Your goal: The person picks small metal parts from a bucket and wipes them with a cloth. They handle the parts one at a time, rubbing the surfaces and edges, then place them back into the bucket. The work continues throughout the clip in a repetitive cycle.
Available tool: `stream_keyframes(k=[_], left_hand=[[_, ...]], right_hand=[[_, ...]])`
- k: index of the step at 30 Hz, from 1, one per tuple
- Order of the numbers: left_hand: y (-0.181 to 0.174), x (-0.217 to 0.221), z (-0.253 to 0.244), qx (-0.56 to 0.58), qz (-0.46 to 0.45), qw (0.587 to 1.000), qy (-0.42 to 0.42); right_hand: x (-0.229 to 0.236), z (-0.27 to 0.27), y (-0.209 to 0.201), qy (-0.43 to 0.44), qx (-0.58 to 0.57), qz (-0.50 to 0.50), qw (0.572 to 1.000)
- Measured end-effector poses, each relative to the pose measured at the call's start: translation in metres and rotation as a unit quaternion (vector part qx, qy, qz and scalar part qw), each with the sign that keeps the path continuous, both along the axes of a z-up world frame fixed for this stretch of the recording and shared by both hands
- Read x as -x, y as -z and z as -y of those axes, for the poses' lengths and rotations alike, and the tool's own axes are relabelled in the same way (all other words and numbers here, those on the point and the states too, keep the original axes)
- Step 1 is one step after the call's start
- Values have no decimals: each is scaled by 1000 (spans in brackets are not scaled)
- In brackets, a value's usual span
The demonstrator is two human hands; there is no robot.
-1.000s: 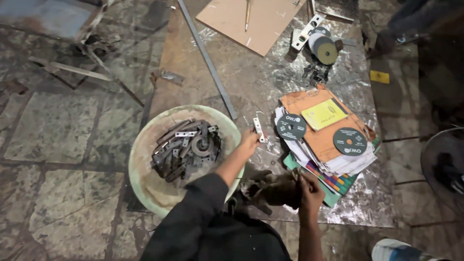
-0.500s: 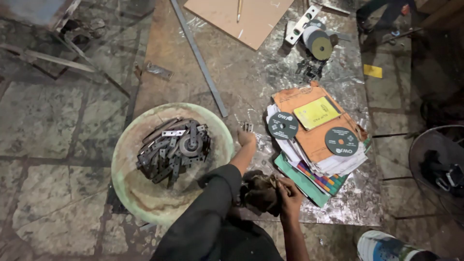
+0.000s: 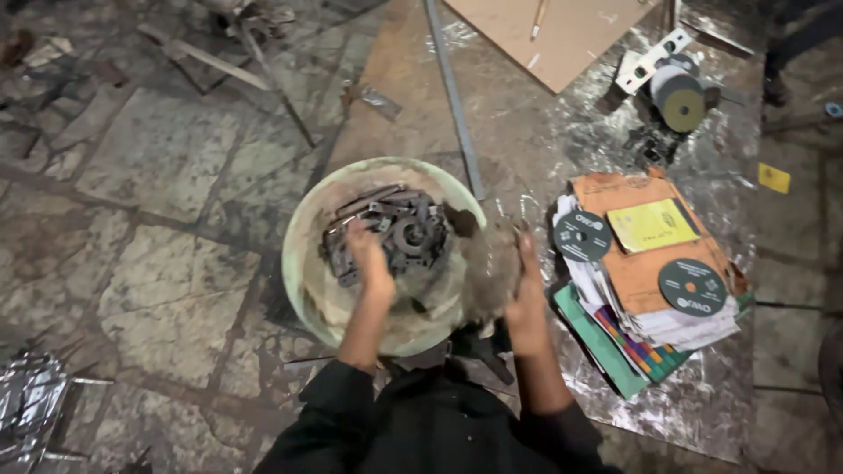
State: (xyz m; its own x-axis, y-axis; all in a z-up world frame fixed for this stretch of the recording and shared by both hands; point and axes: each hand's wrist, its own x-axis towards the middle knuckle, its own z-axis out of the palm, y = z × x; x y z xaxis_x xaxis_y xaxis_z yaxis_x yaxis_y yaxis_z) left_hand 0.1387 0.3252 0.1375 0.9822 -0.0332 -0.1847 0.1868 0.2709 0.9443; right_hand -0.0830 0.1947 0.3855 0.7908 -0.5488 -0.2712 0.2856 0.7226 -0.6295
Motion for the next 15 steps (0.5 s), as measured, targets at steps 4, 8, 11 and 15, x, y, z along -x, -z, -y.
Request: stream_keyframes(k=[4, 8, 11, 15], left_hand=[[37, -46, -50, 45, -24, 996, -75], [36, -42, -56, -318, 49, 941, 99], [51, -37, -43, -470, 112, 854, 192], [66, -22, -17, -581, 118, 799, 102]], right_hand=[[-86, 17, 107, -27, 53, -87, 994], [-125, 15, 212, 8, 61, -116, 991], [-118, 4, 204, 22, 74, -110, 991], [-83, -13, 143, 35, 131, -115, 984]])
